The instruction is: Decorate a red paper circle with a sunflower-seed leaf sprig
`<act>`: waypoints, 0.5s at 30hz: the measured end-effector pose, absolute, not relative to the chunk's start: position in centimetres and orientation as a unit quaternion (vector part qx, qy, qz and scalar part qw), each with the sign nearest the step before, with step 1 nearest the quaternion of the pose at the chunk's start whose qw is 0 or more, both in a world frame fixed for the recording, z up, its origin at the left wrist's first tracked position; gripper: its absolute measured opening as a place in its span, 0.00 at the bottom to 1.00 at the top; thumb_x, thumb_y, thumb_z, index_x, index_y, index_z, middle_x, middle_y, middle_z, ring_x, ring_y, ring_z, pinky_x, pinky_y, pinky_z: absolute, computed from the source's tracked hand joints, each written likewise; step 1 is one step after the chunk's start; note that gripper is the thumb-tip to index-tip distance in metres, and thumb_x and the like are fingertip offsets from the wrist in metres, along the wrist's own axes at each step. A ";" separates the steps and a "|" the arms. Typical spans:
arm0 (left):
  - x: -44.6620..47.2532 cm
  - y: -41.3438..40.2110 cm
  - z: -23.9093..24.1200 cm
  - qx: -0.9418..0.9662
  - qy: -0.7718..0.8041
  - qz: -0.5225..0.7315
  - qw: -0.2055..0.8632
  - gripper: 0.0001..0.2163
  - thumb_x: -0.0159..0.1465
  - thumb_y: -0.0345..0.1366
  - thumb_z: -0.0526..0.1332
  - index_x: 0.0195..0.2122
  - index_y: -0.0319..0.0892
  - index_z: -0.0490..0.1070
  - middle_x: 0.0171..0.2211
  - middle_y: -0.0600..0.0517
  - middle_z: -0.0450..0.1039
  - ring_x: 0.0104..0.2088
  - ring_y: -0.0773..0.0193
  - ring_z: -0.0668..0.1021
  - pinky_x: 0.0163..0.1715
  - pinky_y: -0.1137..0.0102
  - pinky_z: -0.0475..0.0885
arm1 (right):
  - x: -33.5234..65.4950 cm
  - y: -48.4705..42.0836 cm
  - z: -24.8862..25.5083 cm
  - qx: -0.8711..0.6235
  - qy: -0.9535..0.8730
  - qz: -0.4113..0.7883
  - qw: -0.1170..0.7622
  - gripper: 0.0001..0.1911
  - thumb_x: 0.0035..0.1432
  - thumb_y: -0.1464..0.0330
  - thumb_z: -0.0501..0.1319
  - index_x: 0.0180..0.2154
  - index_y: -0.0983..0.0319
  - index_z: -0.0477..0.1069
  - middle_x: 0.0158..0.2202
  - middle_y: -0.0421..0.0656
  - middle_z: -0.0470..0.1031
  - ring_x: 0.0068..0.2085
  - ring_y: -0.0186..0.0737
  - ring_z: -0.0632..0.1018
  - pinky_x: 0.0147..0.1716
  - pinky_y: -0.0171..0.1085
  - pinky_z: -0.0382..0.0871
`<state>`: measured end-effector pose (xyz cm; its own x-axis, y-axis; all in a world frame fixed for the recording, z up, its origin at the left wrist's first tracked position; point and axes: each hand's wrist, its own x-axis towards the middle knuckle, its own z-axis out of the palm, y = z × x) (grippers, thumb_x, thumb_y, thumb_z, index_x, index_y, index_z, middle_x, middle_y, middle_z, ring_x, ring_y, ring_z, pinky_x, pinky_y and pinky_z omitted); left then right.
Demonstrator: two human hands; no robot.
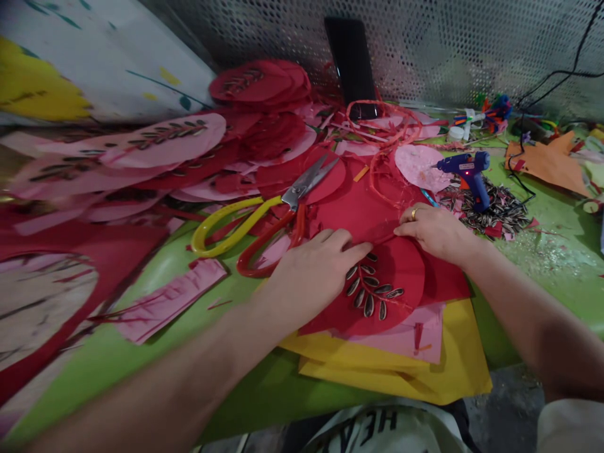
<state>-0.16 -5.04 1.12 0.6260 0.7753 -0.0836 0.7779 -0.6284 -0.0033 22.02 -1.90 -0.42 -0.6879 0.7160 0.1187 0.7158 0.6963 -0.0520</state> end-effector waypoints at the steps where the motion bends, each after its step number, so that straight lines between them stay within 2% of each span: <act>1: -0.1 -5.0 1.1 0.902 0.431 -0.038 0.018 0.16 0.63 0.25 0.50 0.48 0.45 0.69 0.37 0.46 0.68 0.38 0.54 0.73 0.27 0.67 0.70 | 22.0 -1.9 -0.4 -0.390 -0.919 -0.004 0.058 0.20 0.55 0.79 0.51 0.41 0.58 0.76 0.39 0.45 0.77 0.41 0.40 0.75 0.38 0.38 0.69; 15: -0.2 -5.2 1.0 0.904 0.426 -0.033 0.010 0.16 0.63 0.25 0.49 0.47 0.45 0.69 0.36 0.46 0.68 0.38 0.53 0.73 0.27 0.65 0.71 | 20.8 -2.5 0.9 -0.410 -0.911 -0.039 -0.025 0.18 0.59 0.75 0.50 0.40 0.58 0.76 0.41 0.45 0.77 0.41 0.40 0.75 0.36 0.37 0.68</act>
